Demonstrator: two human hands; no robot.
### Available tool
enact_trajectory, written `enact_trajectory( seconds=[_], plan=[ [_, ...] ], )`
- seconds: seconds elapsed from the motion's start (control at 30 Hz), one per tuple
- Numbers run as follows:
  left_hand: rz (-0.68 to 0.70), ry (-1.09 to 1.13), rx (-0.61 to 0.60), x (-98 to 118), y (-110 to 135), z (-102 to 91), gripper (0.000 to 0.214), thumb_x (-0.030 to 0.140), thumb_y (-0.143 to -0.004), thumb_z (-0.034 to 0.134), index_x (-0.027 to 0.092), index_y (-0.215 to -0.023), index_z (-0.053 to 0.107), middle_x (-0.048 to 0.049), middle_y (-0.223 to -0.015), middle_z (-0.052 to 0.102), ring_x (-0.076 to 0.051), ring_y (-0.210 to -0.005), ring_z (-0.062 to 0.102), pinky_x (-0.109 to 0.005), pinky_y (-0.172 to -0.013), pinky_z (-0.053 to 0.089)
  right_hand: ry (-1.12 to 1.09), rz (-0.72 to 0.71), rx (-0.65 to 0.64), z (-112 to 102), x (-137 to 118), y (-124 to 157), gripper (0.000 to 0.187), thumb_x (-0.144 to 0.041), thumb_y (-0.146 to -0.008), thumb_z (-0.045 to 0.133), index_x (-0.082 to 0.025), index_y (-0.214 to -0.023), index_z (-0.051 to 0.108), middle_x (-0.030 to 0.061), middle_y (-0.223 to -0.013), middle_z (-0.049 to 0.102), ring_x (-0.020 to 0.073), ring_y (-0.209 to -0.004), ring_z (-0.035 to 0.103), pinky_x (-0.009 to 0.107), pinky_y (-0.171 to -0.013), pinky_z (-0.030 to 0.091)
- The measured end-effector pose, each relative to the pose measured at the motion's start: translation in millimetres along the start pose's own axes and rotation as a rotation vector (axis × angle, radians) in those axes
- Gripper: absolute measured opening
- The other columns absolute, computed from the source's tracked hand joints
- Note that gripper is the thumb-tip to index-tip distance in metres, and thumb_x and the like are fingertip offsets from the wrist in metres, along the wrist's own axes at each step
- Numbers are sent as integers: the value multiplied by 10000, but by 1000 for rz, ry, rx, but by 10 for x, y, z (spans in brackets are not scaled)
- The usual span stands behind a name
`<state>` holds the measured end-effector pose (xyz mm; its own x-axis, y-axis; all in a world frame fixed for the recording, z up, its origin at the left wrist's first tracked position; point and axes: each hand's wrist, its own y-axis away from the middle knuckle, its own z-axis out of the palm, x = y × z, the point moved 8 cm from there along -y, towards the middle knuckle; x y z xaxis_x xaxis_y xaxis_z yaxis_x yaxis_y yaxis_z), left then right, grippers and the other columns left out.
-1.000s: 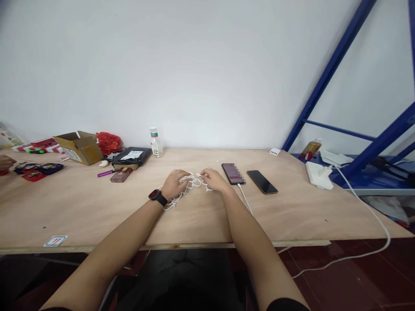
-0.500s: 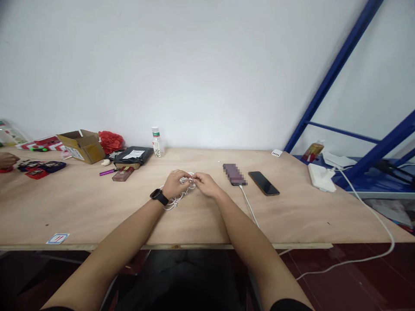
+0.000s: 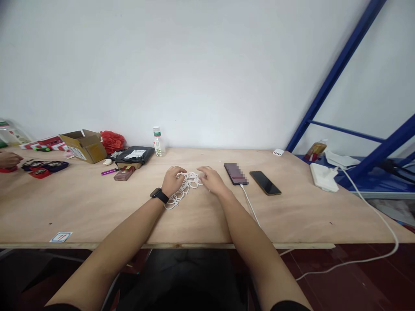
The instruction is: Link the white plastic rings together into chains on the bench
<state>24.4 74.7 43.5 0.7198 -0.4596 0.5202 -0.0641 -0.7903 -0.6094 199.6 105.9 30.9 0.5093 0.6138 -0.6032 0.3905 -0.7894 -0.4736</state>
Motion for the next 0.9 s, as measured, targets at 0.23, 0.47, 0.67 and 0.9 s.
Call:
enact_trajectory(
  seconds=[0.23,0.47,0.67,0.9],
  plan=[
    [52,11,-43,52,20,75,219,87,-759,495,200,-828,670,-33,-900,692,-209,-925,588,-370,-899,452,71,354,-281,-231,478,141,220,-202,-692,655,-178,-901,719,30,-914,708,118,-639,575,221,-605,429],
    [104,-4,-107,83,47,158,212,82,-771,509,199,-852,665,-40,-920,689,-211,-935,586,-372,-898,460,189,283,-334,-84,498,125,85,-196,-622,712,-165,-701,710,28,-817,677,170,-736,602,237,-666,419],
    [223,1,-130,184,80,205,238,174,-825,564,193,-1045,654,-66,-1022,677,-223,-984,588,-391,-926,455,-35,97,-144,-63,209,19,160,-287,-782,587,-177,-837,689,56,-939,618,157,-800,569,258,-723,432],
    [208,34,-177,229,74,192,242,328,-928,513,203,-1065,669,-57,-937,716,-184,-865,642,-311,-820,475,-547,235,-303,291,-167,89,275,-444,-827,577,-174,-879,595,-14,-728,565,101,-588,463,219,-551,362]
  ],
)
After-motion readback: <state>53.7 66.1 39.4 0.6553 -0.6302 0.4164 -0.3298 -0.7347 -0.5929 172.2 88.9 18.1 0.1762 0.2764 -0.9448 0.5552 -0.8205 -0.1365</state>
